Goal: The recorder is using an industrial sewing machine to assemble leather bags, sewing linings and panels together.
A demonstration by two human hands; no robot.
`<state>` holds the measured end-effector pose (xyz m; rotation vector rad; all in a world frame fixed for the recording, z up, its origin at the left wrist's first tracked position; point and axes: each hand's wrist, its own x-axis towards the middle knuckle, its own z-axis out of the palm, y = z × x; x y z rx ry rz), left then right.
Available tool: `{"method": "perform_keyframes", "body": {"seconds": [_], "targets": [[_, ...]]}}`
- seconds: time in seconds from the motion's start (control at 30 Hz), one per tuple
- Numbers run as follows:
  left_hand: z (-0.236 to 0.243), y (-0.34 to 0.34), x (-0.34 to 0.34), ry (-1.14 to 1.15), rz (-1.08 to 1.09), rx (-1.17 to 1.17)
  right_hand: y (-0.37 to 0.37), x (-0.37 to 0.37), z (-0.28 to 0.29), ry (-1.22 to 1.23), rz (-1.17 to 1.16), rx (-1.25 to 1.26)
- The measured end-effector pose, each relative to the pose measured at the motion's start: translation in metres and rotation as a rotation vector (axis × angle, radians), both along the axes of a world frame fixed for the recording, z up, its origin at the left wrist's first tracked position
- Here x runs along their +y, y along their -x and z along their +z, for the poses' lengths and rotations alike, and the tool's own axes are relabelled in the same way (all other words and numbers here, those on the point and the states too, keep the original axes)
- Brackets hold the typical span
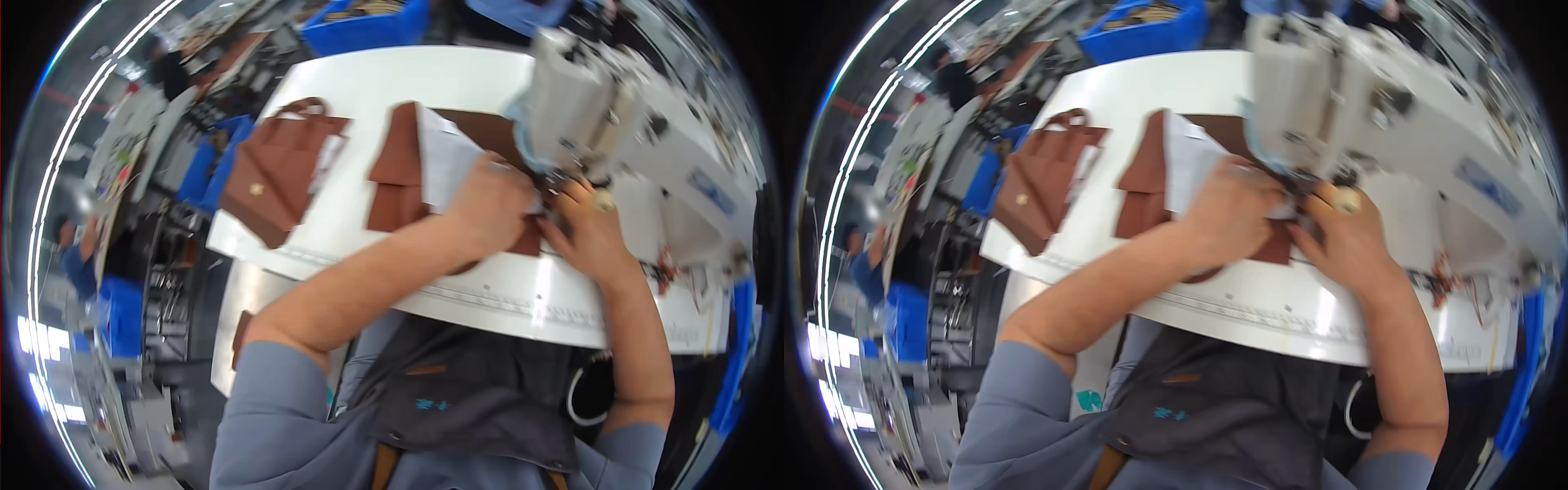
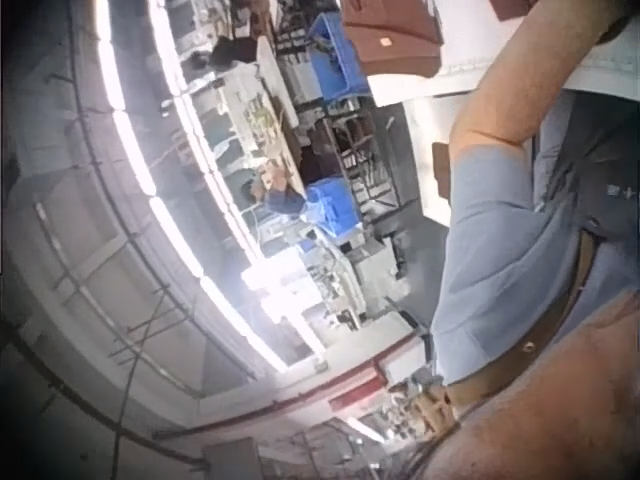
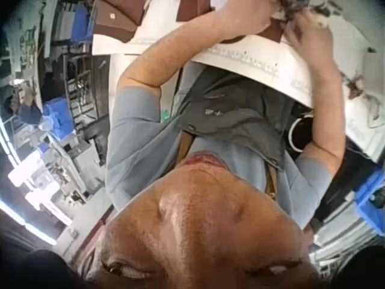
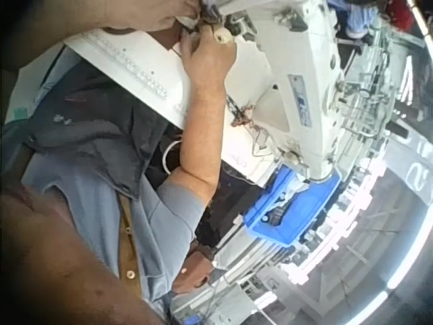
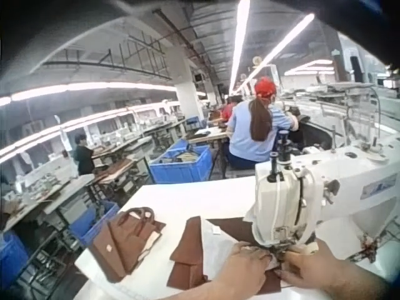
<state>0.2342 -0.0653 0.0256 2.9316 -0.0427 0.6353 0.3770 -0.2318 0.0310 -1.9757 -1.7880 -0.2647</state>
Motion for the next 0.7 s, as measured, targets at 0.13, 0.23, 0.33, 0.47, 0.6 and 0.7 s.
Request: {"method": "perform_keyframes", "body": {"seconds": [0.13, 0.23, 0.33, 0.47, 0.6, 0.7], "targets": [[-0.007, -0.009, -0.008, -0.011, 0.069, -0.115, 0.005, -0.001, 0.001, -0.082, 0.024, -0.011], [-0.007, -0.008, -0.005, 0.041, 0.105, -0.224, 0.006, 0.006, -0.003, -0.107, 0.038, 0.036], [-0.006, -0.009, 0.003, 0.028, 0.053, -0.205, 0.004, 0.010, -0.007, -0.065, -0.009, 0.160], [-0.009, -0.014, 0.008, 0.162, -0.003, -0.127, -0.002, 0.013, -0.010, -0.070, 0.014, 0.208], [-0.010, -0.014, 0.010, 0.190, -0.025, -0.127, 0.000, 0.012, -0.010, 0.009, -0.072, 0.485], [-0.009, -0.012, 0.010, 0.215, -0.047, -0.150, -0.001, 0.012, -0.014, -0.002, -0.054, 0.522]]}}
